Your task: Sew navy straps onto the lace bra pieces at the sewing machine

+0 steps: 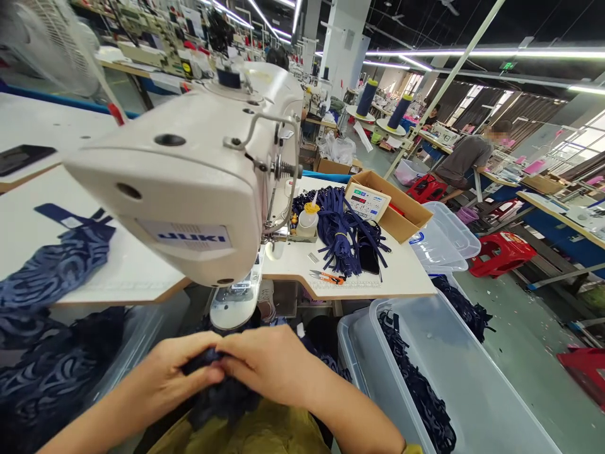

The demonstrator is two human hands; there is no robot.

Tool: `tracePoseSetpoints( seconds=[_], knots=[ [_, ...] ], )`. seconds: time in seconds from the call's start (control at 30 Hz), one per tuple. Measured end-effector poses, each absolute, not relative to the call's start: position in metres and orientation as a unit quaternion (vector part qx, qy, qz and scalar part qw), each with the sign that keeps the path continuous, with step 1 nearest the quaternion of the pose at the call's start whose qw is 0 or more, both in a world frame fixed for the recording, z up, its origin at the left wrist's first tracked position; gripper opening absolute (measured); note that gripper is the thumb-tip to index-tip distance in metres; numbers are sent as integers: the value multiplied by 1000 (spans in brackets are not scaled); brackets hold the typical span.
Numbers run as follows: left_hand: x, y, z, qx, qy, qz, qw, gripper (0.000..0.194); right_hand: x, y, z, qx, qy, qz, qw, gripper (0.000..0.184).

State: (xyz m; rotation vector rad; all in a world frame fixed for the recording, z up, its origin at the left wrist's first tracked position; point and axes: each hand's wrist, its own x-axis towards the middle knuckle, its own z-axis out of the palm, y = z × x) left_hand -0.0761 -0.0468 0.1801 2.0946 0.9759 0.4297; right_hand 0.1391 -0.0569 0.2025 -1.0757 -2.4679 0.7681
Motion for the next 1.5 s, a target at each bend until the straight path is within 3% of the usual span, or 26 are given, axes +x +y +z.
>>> tracePoseSetpoints(
  seconds=[0.17, 0.23, 0.33, 0.53, 0.77, 1.07, 1.5],
  knots=[
    [-77, -33, 195, 841, 441, 314, -12, 23, 123, -37, 196, -512, -768, 225, 312, 20],
    [-75, -30, 193, 853, 404, 319, -84, 23, 117, -32, 189, -544, -725, 258, 335, 17],
    [-74, -28, 186, 899, 317, 297, -64, 40, 113, -29, 182, -574, -640, 343, 378, 11],
    [-77, -21, 176, 917, 300, 254, -68, 50, 118, -17, 180, -549, -528, 494, 419, 9],
    [-65, -32, 175, 873, 398, 282, -17, 50, 124, 2, 182, -541, -607, 415, 408, 6],
    [-47, -43, 189, 822, 492, 272, -96, 40, 125, 10, 188, -604, -678, 267, 322, 8],
    [-35, -49, 200, 816, 521, 208, -139, 42, 127, 17, 183, -588, -673, 269, 359, 11]
  ],
)
